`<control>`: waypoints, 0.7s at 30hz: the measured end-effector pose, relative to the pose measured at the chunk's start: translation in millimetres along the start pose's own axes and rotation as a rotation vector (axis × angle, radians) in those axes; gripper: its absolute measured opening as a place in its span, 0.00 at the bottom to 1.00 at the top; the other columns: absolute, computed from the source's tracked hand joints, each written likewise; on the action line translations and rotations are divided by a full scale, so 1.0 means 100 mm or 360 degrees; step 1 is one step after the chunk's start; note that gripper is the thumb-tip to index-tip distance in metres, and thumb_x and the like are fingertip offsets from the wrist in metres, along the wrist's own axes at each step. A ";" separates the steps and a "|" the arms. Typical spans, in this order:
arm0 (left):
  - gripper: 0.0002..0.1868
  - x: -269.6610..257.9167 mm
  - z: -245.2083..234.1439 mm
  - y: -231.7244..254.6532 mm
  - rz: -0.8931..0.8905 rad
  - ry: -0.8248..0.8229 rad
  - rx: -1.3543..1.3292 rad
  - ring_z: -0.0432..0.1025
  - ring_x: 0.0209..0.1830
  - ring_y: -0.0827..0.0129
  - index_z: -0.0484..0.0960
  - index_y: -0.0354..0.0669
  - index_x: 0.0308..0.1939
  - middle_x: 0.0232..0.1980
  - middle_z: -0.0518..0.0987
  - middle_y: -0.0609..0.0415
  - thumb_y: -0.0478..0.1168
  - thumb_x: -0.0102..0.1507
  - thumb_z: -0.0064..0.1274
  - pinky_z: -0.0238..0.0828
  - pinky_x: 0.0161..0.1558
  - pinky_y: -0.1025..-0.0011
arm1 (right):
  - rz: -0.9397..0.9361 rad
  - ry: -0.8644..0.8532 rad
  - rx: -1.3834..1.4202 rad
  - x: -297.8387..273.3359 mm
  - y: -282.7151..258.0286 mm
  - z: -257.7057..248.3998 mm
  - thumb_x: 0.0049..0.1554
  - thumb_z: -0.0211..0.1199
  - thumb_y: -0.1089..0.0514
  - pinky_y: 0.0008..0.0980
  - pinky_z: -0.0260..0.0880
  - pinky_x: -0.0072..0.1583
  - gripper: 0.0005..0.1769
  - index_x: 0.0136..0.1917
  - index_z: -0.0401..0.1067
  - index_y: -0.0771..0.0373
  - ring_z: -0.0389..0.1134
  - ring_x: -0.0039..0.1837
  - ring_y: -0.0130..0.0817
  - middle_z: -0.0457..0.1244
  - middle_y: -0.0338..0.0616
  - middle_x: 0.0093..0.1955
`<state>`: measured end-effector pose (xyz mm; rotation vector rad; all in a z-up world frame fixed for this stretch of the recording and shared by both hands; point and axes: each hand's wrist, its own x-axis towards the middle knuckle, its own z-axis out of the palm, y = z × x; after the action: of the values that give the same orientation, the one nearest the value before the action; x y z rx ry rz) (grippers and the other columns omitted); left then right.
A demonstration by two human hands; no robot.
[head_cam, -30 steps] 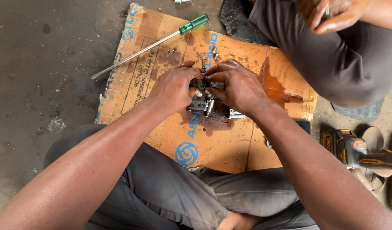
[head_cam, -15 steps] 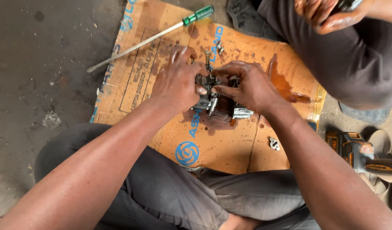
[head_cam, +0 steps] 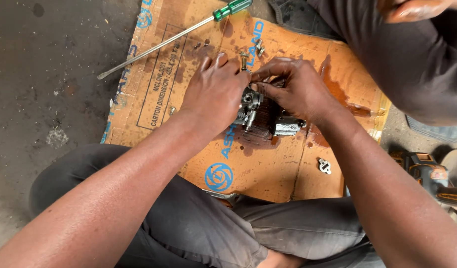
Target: The person is disassembling and assembling mechanical parts, likely from a vehicle, while sitting on the floor.
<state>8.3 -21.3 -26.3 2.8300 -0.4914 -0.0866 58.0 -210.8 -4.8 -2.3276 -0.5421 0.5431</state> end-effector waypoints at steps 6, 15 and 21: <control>0.19 0.00 -0.07 -0.04 -0.0206 -0.0122 -0.0241 0.71 0.59 0.58 0.84 0.42 0.51 0.51 0.80 0.50 0.36 0.55 0.66 0.62 0.65 0.56 | -0.0283 0.0002 -0.0234 0.11 0.05 -0.01 0.55 0.71 0.57 0.36 0.74 0.59 0.10 0.51 0.82 0.59 0.73 0.52 0.34 0.71 0.41 0.51; 0.22 -0.05 0.02 -0.13 -0.0200 -0.0052 -0.0231 0.68 0.61 0.64 0.85 0.50 0.48 0.53 0.80 0.60 0.42 0.51 0.72 0.51 0.69 0.56 | -0.0406 0.0459 -0.0332 -0.34 -0.06 0.16 0.62 0.67 0.56 0.39 0.74 0.54 0.12 0.56 0.80 0.62 0.74 0.50 0.42 0.71 0.51 0.51; 0.19 -0.07 0.08 -0.16 -0.0097 0.0177 -0.0361 0.68 0.61 0.62 0.85 0.50 0.45 0.54 0.80 0.59 0.39 0.50 0.70 0.53 0.66 0.54 | 0.0370 0.0375 -0.0425 -0.64 0.18 1.20 0.56 0.69 0.56 0.49 0.74 0.52 0.26 0.65 0.68 0.65 0.73 0.47 0.57 0.70 0.61 0.44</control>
<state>5.7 -6.2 -37.9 2.6102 -0.3474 0.0035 -52.4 -193.1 -84.5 -2.6839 -0.2451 0.3074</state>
